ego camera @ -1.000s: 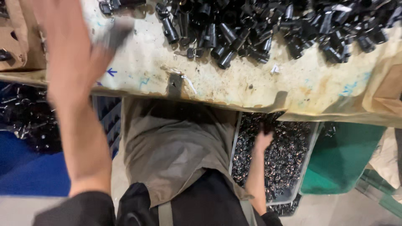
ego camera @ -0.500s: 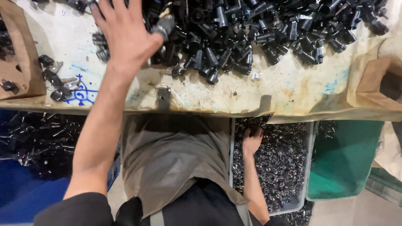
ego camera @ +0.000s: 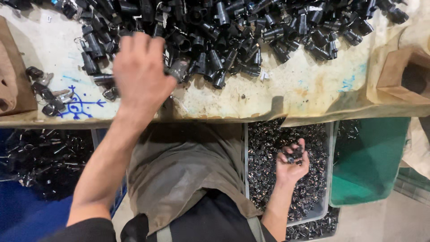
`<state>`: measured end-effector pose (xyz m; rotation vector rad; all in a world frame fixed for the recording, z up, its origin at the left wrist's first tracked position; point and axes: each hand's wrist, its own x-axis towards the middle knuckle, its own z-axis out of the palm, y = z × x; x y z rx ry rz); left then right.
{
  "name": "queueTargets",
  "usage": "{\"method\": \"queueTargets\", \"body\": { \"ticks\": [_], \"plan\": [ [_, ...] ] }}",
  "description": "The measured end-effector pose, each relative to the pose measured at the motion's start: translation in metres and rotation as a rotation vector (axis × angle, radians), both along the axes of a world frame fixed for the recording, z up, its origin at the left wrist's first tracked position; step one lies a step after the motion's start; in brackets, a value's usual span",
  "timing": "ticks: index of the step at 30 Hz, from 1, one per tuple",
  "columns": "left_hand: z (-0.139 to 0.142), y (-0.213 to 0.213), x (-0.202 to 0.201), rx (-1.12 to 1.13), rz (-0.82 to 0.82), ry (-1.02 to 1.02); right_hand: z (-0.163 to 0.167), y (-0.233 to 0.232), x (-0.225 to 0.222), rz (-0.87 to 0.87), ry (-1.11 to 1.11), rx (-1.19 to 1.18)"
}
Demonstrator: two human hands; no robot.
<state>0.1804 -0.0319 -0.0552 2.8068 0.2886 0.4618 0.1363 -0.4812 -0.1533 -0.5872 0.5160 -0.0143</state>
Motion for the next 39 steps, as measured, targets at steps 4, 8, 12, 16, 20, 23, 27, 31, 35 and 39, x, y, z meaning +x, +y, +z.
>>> {"method": "queueTargets", "body": {
  "ticks": [4, 8, 12, 16, 20, 23, 27, 31, 35, 39],
  "plan": [
    [-0.027, 0.002, 0.016, 0.044, -0.085, -0.108, 0.012, -0.010, -0.003, 0.059, -0.142, 0.088],
    [0.000, -0.001, 0.005, -0.400, -0.234, -0.383, 0.029, 0.009, -0.012, 0.157, -0.297, 0.213],
    [0.046, -0.035, -0.022, -1.396, -0.215, -0.419, 0.044, 0.065, -0.015, 0.321, -0.273, 0.489],
    [0.055, -0.070, -0.064, -0.986, -0.564, -0.306, 0.062, 0.123, -0.021, 0.476, -0.077, 0.418],
    [0.029, -0.092, -0.077, -0.707, -0.695, -0.249, 0.071, 0.156, -0.019, 0.600, -0.254, 0.035],
    [0.020, -0.093, -0.080, -0.604, -0.662, -0.293, 0.076, 0.164, -0.020, 0.598, -0.373, -0.302],
    [0.022, -0.091, -0.083, -0.879, -0.597, -0.239, 0.081, 0.161, -0.018, 0.625, -0.437, -0.512],
    [0.020, -0.089, -0.089, -1.177, -0.587, -0.029, 0.088, 0.158, -0.018, 0.654, -0.557, -0.633],
    [0.016, -0.086, -0.096, -1.067, -0.513, 0.099, 0.101, 0.160, -0.020, 0.531, -0.693, -0.886],
    [0.016, -0.087, -0.097, -0.973, -0.588, 0.096, 0.112, 0.169, -0.011, 0.590, -1.024, -1.140]
  ]
}}
